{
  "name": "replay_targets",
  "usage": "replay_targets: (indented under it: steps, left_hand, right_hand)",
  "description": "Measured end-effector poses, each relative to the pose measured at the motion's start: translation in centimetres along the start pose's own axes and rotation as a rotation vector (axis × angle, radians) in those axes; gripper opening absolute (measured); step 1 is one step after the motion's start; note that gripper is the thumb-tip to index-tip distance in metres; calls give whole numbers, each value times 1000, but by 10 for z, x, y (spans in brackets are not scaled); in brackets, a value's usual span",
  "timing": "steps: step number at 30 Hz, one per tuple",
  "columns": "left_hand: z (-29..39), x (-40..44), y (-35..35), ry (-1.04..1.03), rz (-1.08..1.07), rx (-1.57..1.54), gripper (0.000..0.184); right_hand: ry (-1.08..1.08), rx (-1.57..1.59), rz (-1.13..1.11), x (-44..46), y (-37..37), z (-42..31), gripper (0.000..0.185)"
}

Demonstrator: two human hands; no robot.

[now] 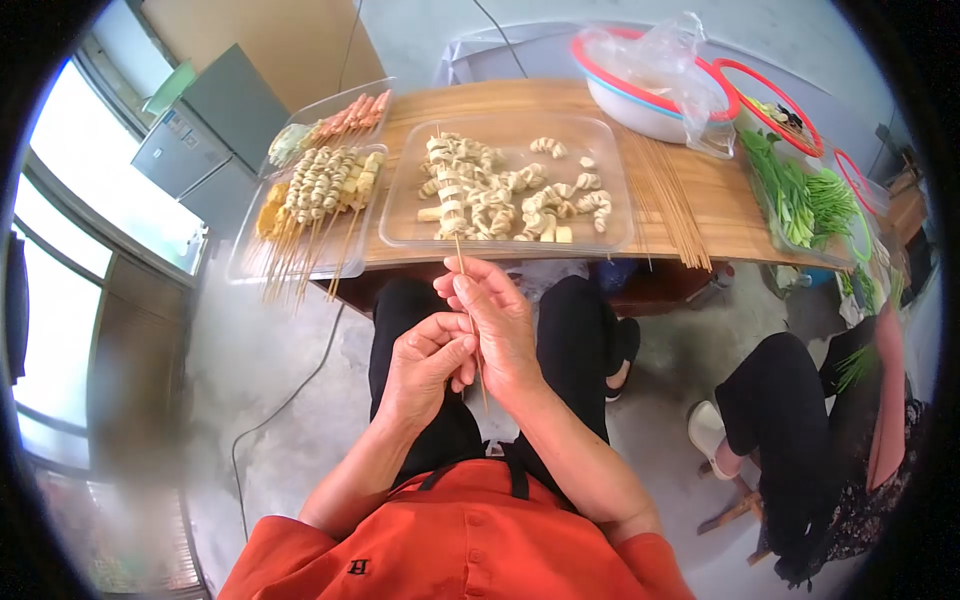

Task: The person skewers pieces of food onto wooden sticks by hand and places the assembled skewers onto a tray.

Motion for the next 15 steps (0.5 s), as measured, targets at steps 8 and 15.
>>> replay_targets:
  steps: [8, 15]
  left_hand:
    - [85, -21, 80, -160, 207, 307, 15]
    - [154, 28, 157, -152, 451, 746, 12]
  right_hand:
    - [-10, -80, -104, -11, 18, 10, 31]
    - [-68, -117, -15, -21, 52, 16, 24]
Point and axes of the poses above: each hand's wrist, its own x-axis towards the middle knuckle, its own y-axis out of the back of the hand, z = x × y, the point moved 4 cm from there along x, towards the middle knuckle, and after that the axes turned 11 degrees about y, right-handed, at the moved point
